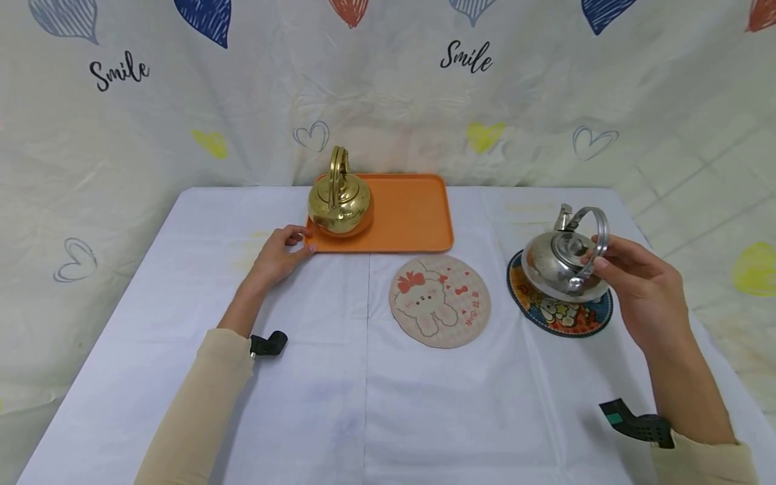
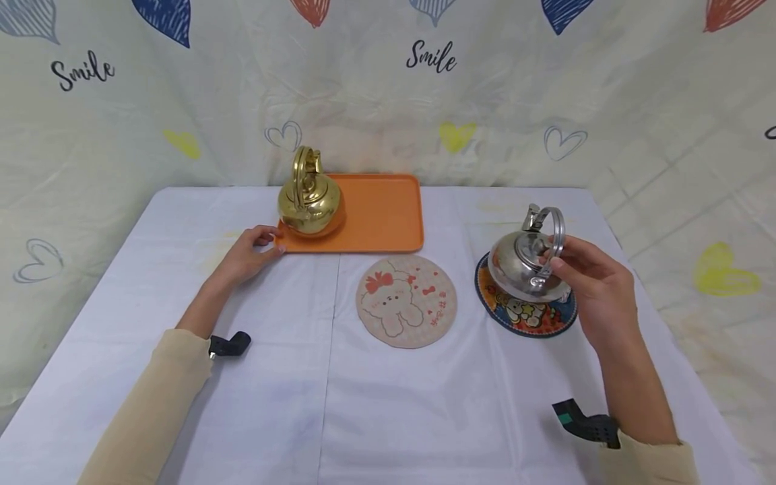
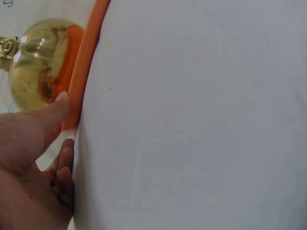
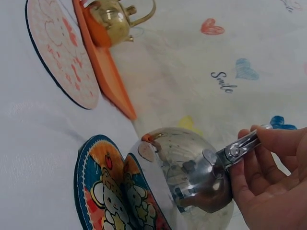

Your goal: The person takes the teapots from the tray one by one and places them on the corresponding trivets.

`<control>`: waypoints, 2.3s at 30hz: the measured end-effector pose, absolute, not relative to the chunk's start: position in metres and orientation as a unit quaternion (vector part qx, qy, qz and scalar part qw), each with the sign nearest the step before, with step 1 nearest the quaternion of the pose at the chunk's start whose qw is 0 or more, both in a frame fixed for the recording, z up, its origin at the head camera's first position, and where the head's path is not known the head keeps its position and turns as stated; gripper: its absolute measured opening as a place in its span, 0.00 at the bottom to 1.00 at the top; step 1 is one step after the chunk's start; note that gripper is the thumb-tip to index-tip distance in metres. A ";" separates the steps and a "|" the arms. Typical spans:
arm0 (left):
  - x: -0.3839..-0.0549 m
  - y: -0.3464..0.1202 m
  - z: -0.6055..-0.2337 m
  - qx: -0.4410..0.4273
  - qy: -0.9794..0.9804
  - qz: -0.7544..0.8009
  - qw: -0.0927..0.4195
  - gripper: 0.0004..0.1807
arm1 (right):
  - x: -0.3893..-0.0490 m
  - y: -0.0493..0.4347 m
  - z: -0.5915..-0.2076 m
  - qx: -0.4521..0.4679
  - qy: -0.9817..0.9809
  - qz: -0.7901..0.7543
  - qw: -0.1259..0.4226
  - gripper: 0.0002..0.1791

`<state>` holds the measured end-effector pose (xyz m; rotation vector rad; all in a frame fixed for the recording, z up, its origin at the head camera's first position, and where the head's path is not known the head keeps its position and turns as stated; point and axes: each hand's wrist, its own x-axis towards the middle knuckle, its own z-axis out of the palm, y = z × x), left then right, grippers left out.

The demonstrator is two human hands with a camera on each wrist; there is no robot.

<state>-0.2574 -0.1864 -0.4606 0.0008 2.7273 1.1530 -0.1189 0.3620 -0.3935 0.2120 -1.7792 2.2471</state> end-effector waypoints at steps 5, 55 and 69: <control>-0.257 -0.187 -0.460 0.006 0.917 0.389 0.086 0.25 | -0.117 0.368 -0.395 0.072 -0.603 0.782 0.140 0.21; -0.258 -0.188 -0.459 -0.002 0.914 0.394 0.090 0.24 | -0.104 0.379 -0.407 0.144 -0.531 0.826 0.121 0.21; -0.255 -0.189 -0.459 -0.009 0.913 0.397 0.093 0.23 | -0.111 0.370 -0.383 0.037 -0.596 0.778 0.194 0.16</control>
